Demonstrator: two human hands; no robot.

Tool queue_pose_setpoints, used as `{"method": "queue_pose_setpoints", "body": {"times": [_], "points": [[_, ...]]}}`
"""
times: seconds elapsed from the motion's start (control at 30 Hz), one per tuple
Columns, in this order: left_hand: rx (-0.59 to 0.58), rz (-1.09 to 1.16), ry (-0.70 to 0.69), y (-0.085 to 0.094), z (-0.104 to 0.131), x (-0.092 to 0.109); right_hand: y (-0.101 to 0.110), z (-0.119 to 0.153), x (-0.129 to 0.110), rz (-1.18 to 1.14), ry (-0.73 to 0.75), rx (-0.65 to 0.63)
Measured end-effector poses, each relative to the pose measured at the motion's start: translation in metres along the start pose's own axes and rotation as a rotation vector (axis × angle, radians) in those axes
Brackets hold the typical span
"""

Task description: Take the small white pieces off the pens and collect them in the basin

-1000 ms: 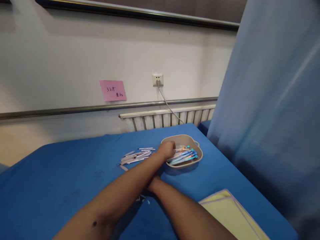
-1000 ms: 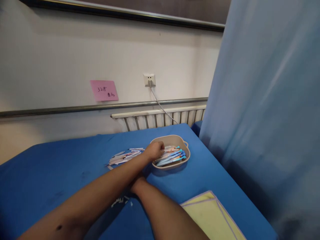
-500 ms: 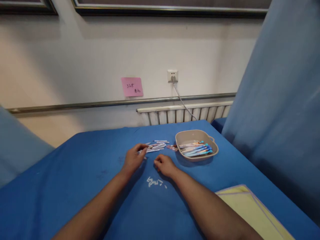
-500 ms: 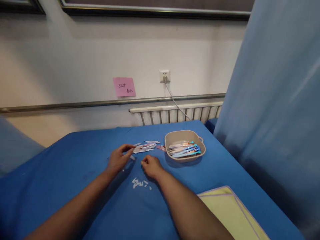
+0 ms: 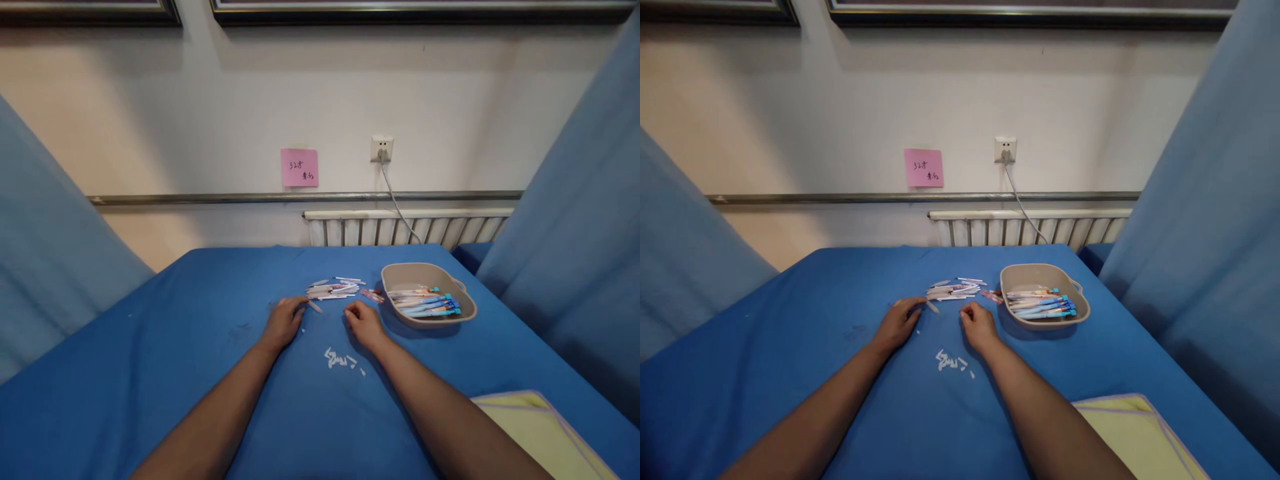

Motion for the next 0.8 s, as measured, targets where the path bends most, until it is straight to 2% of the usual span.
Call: {"method": "queue_pose_setpoints", "body": {"times": [0.1, 0.17, 0.3, 0.43, 0.67, 0.8], "points": [[-0.082, 0.002, -0.099, -0.012, -0.006, 0.009, 0.009, -0.005, -0.014, 0.182, 0.144, 0.056], [-0.109, -0.032, -0.108, -0.014, -0.008, 0.011, 0.006, -0.009, -0.023, 0.318, 0.206, 0.031], [-0.100, -0.096, -0.090, -0.011, -0.006, 0.011, -0.014, -0.018, -0.036, 0.524, 0.249, -0.061], [-0.070, -0.019, -0.084, -0.006, -0.002, 0.011, -0.024, -0.020, -0.043, 0.636, 0.235, -0.094], [-0.011, 0.221, 0.126, 0.004, 0.003, -0.015, -0.021, -0.014, -0.047, 0.733, 0.221, -0.116], [0.019, 0.339, 0.252, 0.003, 0.006, -0.032, -0.025, -0.013, -0.045, 0.808, 0.227, -0.182]]}}
Point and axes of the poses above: each hand's wrist, its own z-axis away from the middle knuckle, its own y-axis out of the back of the hand, x = y × z, the point moved 9 cm from there along -z, towards the middle knuckle
